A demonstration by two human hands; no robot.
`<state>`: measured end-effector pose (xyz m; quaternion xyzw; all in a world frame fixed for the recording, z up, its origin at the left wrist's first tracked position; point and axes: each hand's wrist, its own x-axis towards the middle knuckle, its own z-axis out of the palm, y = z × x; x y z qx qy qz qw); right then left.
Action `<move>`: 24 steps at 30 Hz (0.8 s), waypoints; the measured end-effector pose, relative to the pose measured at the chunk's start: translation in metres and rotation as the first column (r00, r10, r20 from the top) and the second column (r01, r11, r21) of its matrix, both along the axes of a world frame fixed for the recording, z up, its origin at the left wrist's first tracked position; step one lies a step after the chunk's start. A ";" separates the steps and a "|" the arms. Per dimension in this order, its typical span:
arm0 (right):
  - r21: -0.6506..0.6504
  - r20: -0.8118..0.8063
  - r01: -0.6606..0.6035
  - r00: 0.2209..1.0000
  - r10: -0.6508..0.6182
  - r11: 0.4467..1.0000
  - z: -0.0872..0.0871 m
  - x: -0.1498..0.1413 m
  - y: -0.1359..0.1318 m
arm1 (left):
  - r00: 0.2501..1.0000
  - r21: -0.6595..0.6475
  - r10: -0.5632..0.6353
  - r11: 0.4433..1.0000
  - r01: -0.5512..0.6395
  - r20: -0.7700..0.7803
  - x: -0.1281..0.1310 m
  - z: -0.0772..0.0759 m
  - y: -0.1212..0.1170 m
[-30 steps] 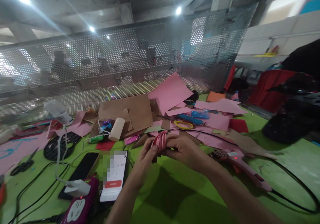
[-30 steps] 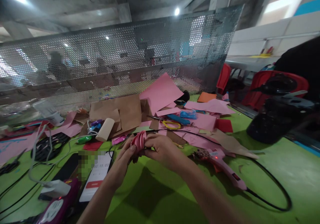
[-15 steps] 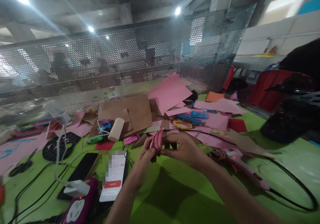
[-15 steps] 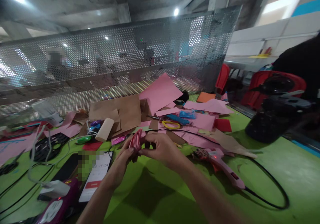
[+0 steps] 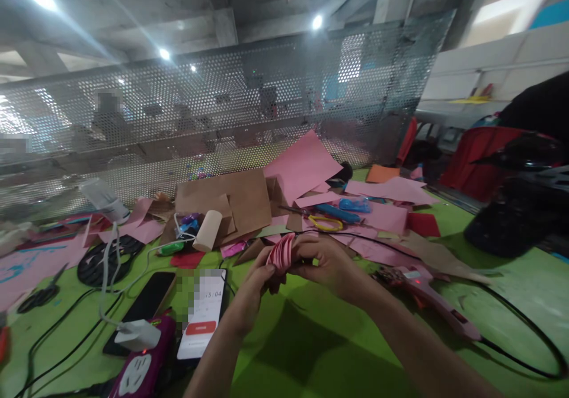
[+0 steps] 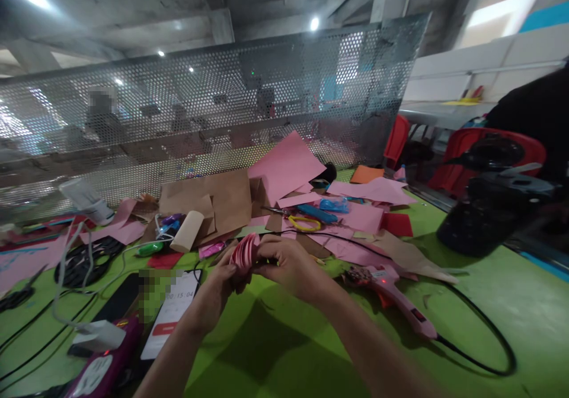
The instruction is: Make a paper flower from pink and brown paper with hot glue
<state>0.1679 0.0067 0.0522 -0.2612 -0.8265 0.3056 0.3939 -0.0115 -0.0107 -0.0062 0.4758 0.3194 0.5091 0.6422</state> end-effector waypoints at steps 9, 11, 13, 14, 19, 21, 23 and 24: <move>0.014 0.046 0.010 0.999 -0.011 1.000 0.003 0.001 -0.006 | 0.999 0.081 0.007 0.997 -0.003 -0.044 0.001 -0.004 0.004; 0.019 0.047 0.012 0.999 -0.013 1.000 0.002 0.000 -0.006 | 0.999 0.084 0.002 0.996 0.001 -0.035 0.001 -0.005 0.004; 0.018 0.054 0.010 0.998 -0.011 1.000 0.002 0.000 -0.006 | 1.000 0.076 -0.007 0.997 0.008 -0.022 0.001 -0.006 0.004; 0.018 0.056 0.009 0.998 -0.010 1.000 0.001 0.000 -0.006 | 1.000 0.069 -0.013 0.998 0.014 -0.018 0.001 -0.006 0.005; 0.008 0.064 0.022 0.998 -0.022 1.000 0.003 -0.001 -0.006 | 0.998 0.017 -0.060 0.998 0.060 0.004 -0.001 -0.006 0.006; 0.007 0.059 0.017 0.998 -0.018 1.000 0.004 -0.001 -0.006 | 0.997 0.002 -0.070 0.998 0.070 0.029 0.000 -0.003 0.003; 0.007 0.056 0.015 0.998 -0.016 1.000 0.004 0.000 -0.006 | 0.996 -0.008 -0.057 0.998 0.058 0.069 0.001 0.001 -0.003; 0.006 0.056 0.014 0.998 -0.014 1.000 0.004 0.000 -0.006 | 0.995 -0.015 -0.045 0.999 0.046 0.089 0.002 0.003 -0.006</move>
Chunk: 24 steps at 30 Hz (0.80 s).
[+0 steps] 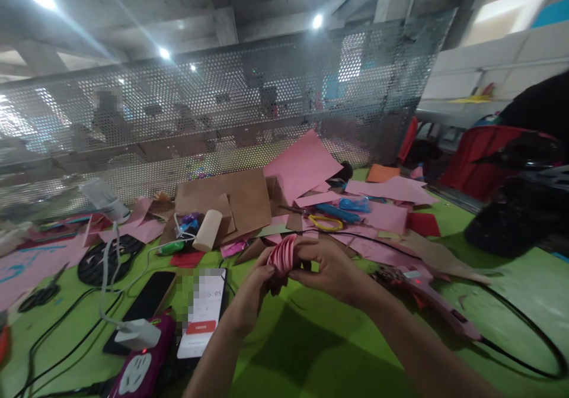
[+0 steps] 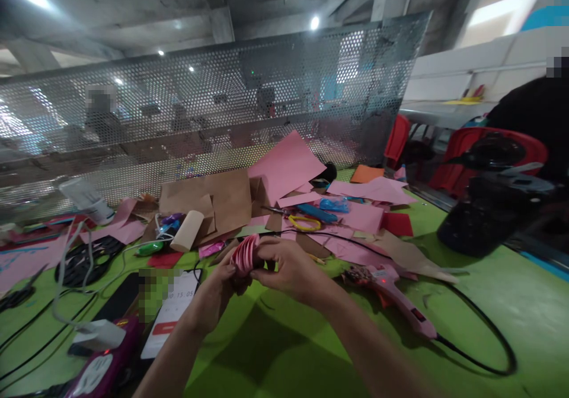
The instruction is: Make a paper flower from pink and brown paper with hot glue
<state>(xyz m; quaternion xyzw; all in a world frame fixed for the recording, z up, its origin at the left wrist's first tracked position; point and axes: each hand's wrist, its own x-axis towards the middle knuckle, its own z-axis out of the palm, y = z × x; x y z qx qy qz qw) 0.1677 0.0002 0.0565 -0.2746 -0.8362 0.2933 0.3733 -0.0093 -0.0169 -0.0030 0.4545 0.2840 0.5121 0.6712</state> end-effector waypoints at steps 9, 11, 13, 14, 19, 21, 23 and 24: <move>0.035 0.061 0.001 0.998 -0.003 0.999 0.000 0.002 -0.001 | 0.999 -0.041 -0.017 0.999 0.015 -0.052 -0.001 -0.011 0.010; 0.033 0.047 -0.005 0.999 0.003 0.999 0.000 0.001 -0.002 | 0.999 -0.040 -0.021 0.999 0.019 -0.046 -0.001 -0.011 0.012; 0.020 0.030 -0.017 0.999 0.016 1.000 0.000 0.001 -0.002 | 0.999 -0.040 -0.017 0.999 0.015 -0.040 0.000 -0.008 0.009; 0.014 0.020 -0.022 1.000 0.022 1.000 -0.001 0.000 -0.002 | 0.999 -0.040 -0.007 0.999 0.006 -0.031 0.001 -0.005 0.006; -0.011 -0.002 -0.038 0.999 0.038 0.999 0.000 0.000 -0.003 | 0.999 -0.048 0.024 0.999 -0.023 0.034 0.003 0.000 -0.006; -0.009 -0.005 -0.037 0.999 0.037 0.999 -0.001 0.000 -0.002 | 0.998 -0.053 -0.002 0.999 0.005 0.065 0.002 -0.002 -0.006; -0.004 -0.011 -0.035 0.999 0.035 0.999 0.000 0.001 -0.002 | 0.994 -0.059 -0.024 0.998 0.030 0.103 0.001 -0.005 -0.004; -0.002 -0.013 -0.037 0.999 0.037 0.999 0.000 0.001 -0.001 | 0.993 -0.061 -0.030 0.997 0.037 0.117 0.001 -0.006 -0.003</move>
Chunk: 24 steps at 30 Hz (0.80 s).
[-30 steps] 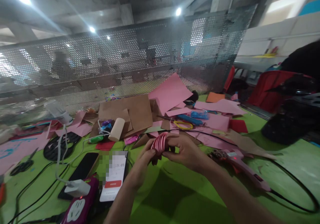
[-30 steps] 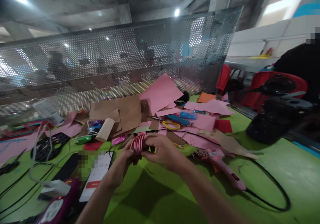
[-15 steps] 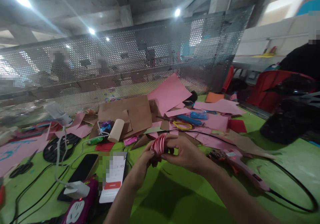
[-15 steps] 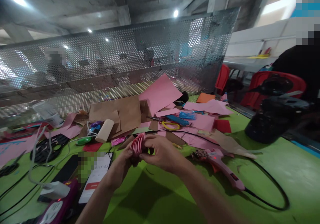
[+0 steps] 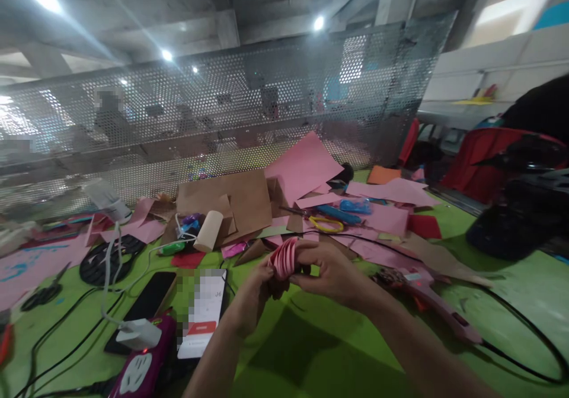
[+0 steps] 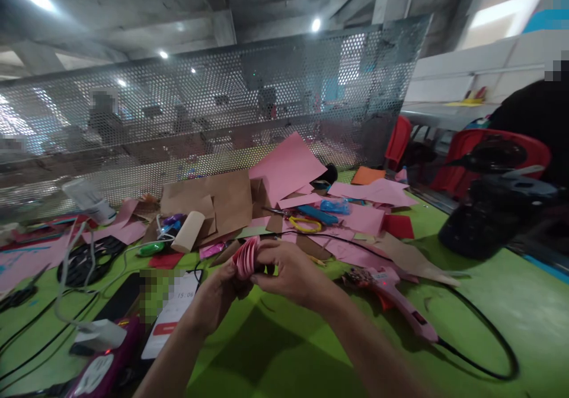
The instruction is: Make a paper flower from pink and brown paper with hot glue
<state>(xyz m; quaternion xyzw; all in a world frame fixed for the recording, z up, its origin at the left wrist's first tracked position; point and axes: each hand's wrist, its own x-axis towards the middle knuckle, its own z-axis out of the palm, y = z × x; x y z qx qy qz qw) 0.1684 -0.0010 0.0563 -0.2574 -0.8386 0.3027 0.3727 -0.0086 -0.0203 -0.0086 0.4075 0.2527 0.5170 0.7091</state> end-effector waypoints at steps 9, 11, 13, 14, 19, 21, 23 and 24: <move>-0.004 0.057 -0.006 0.998 0.007 1.000 0.004 0.004 0.000 | 1.000 -0.025 -0.017 1.000 0.017 0.003 0.000 0.006 0.000; 0.002 0.067 -0.002 0.998 0.001 1.000 0.004 0.004 0.000 | 1.000 -0.011 -0.016 1.000 0.015 -0.004 0.000 0.006 -0.001; 0.010 0.070 0.004 0.998 -0.005 1.000 0.003 0.003 0.000 | 1.000 -0.003 -0.010 1.000 0.010 -0.023 -0.001 0.006 0.000; 0.017 0.073 0.007 0.997 -0.008 1.000 0.003 0.003 0.001 | 0.999 0.006 -0.004 1.000 0.004 -0.043 -0.001 0.005 0.001; 0.042 0.086 0.016 0.996 -0.020 0.999 0.000 0.003 0.003 | 0.973 0.099 0.094 0.992 -0.074 -0.212 -0.004 0.007 0.003; -0.024 0.049 0.067 0.997 -0.066 0.997 -0.001 0.003 0.003 | 0.947 0.128 0.148 0.985 -0.116 -0.284 -0.003 0.012 0.003; -0.125 -0.019 0.174 0.984 -0.178 0.977 -0.003 0.003 0.005 | 0.913 0.175 0.211 0.972 -0.157 -0.350 -0.001 0.018 0.001; -0.173 -0.058 0.223 0.970 -0.236 0.959 -0.004 0.003 0.005 | 0.899 0.207 0.232 0.965 -0.164 -0.372 0.000 0.020 0.000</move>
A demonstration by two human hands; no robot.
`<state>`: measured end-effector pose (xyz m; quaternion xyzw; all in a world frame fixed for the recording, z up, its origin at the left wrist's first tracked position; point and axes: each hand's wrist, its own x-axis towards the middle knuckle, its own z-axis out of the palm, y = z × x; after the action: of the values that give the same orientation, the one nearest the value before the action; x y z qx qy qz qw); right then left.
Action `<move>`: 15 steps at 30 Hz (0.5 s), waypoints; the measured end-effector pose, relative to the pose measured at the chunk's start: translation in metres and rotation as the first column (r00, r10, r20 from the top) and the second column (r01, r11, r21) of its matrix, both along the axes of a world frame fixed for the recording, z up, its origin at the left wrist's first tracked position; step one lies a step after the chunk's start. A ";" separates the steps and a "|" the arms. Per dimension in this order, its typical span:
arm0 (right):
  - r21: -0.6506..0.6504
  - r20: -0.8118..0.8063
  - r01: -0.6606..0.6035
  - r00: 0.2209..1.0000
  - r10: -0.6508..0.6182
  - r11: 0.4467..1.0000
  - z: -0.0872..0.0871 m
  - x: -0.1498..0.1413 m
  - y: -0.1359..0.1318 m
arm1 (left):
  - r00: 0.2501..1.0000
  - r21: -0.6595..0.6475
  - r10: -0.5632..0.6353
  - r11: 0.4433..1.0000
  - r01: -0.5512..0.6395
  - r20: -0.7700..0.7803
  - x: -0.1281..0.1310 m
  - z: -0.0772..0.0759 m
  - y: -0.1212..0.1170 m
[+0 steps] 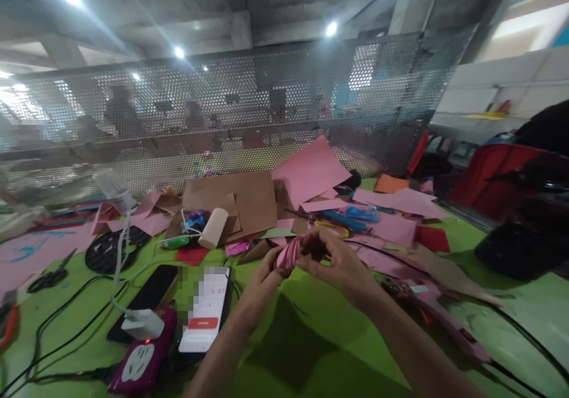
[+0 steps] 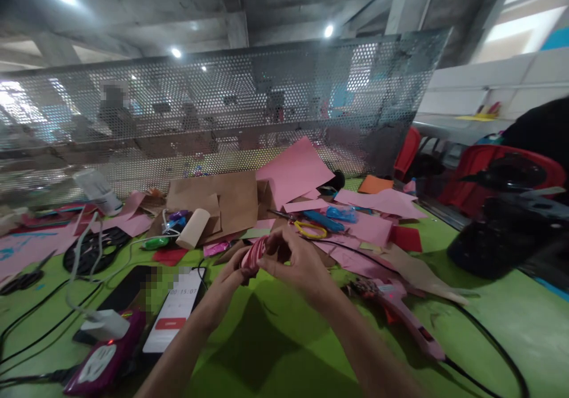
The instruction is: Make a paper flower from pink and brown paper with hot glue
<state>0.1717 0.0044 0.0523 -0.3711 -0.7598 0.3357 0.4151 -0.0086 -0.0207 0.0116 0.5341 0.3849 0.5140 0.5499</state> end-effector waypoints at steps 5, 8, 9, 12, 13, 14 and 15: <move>-0.121 -0.118 -0.019 0.993 0.005 0.992 -0.005 -0.004 0.004 | 0.996 0.102 -0.024 0.994 0.033 -0.081 0.005 0.002 -0.001; -0.140 -0.149 -0.044 0.989 0.023 0.989 -0.004 -0.002 0.005 | 0.994 0.089 -0.023 0.995 0.032 -0.108 0.003 -0.002 0.001; -0.144 -0.183 -0.025 0.983 -0.002 0.989 -0.003 0.000 0.005 | 0.994 0.073 -0.017 0.997 0.025 -0.105 0.001 -0.003 0.003; -0.197 -0.326 0.026 0.941 -0.091 0.980 0.001 0.013 0.007 | 0.997 0.029 0.024 0.999 -0.022 -0.068 -0.006 -0.005 0.007; -0.220 -0.347 0.031 0.932 -0.108 0.975 0.002 0.018 0.008 | 0.998 0.026 0.040 0.999 -0.039 -0.044 -0.008 -0.005 0.008; -0.233 -0.331 0.040 0.936 -0.118 0.972 0.003 0.022 0.009 | 0.999 0.029 0.048 0.998 -0.048 -0.013 -0.010 -0.005 0.009; -0.241 -0.274 0.047 0.955 -0.115 0.969 0.003 0.025 0.010 | 0.998 0.030 0.055 0.998 -0.055 0.021 -0.011 -0.005 0.010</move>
<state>0.1966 0.0147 0.0549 -0.3955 -0.6313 0.4550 0.4878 -0.0197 -0.0103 0.0070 0.5266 0.3859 0.5402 0.5310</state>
